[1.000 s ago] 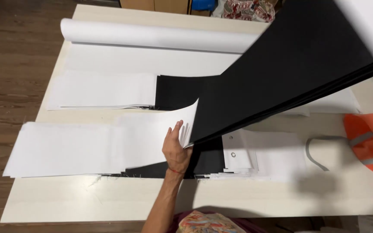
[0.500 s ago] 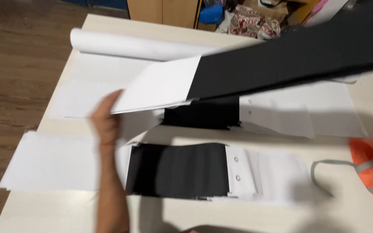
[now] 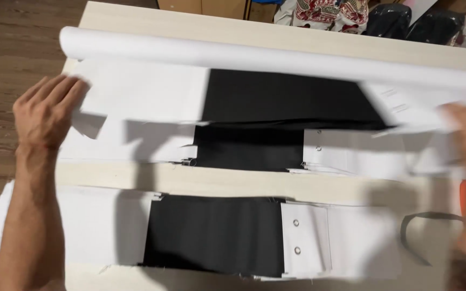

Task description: Inspecting and flipping through a stack of black and white leather components on a workbench

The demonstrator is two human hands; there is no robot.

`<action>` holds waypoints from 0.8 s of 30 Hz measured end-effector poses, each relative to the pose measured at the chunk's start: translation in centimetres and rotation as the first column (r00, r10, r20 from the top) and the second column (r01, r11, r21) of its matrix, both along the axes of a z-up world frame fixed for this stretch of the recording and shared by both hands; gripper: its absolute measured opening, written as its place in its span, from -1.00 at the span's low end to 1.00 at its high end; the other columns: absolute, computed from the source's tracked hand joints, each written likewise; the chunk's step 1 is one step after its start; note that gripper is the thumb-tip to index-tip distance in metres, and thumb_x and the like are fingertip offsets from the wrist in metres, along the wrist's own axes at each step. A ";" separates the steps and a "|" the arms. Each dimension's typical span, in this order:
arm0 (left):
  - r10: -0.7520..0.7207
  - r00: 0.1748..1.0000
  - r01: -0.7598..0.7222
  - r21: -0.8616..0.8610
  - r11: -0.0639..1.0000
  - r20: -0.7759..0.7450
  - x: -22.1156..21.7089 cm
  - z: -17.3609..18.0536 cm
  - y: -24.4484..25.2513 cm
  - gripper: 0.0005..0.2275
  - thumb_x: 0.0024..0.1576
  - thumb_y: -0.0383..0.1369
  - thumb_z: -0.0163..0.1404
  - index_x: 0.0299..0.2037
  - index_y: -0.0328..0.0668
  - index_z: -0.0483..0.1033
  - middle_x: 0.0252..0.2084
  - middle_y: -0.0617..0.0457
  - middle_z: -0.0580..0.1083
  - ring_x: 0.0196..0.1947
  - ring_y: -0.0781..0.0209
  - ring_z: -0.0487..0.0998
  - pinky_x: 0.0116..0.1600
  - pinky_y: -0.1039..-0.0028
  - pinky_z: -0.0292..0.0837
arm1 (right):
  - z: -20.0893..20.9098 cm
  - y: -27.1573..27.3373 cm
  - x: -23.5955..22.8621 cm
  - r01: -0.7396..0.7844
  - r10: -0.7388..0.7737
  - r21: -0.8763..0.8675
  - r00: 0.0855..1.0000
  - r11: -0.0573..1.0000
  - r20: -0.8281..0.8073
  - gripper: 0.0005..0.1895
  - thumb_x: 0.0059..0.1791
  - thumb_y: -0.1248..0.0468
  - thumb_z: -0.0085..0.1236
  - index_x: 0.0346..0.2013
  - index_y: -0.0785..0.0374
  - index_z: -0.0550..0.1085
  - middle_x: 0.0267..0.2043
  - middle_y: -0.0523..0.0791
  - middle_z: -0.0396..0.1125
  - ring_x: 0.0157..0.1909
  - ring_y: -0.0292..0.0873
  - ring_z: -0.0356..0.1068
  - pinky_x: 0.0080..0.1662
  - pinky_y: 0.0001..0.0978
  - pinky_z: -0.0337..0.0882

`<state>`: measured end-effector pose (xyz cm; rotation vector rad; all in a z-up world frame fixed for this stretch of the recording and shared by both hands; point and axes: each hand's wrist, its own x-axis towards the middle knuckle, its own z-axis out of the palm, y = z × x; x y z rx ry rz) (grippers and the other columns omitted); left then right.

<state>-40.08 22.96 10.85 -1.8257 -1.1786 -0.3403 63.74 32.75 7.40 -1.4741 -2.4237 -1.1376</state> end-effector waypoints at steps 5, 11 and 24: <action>0.173 0.985 -0.165 -0.206 0.964 0.019 -9.1 -17.5 -1.9 -0.87 0.57 -0.28 0.41 0.23 0.28 0.82 0.18 0.31 0.83 0.00 0.44 0.86 0.35 0.42 0.92 | -14.5 -5.4 -20.0 -0.397 0.386 -0.001 0.892 0.918 -0.236 -0.71 0.34 0.42 0.17 0.33 0.44 0.67 0.30 0.14 0.63 0.25 0.19 0.64 0.39 0.13 0.57; 0.479 0.876 -0.415 -0.419 0.807 0.056 -13.8 -26.3 -5.7 -0.48 0.36 -0.46 0.15 0.52 0.35 0.63 0.48 0.27 0.65 0.36 0.03 0.63 0.33 0.18 0.43 | -21.0 -7.4 -21.2 -0.136 -0.054 -0.271 0.803 0.953 -0.594 -0.03 -0.35 0.73 0.16 0.40 0.40 0.58 0.44 0.11 0.48 0.54 0.30 0.37 0.54 0.14 0.30; 0.428 0.858 -0.497 -0.672 0.549 -0.285 -16.9 -25.0 -4.5 -0.48 0.44 -0.42 -0.07 0.59 0.41 0.35 0.53 0.25 0.50 0.28 0.20 0.65 0.36 0.26 0.59 | -24.4 -10.1 -10.3 0.038 -0.077 -0.119 0.938 0.992 -0.339 -0.18 -0.42 0.72 0.13 0.14 0.35 0.65 0.17 0.03 0.51 0.14 0.17 0.54 0.10 0.00 0.45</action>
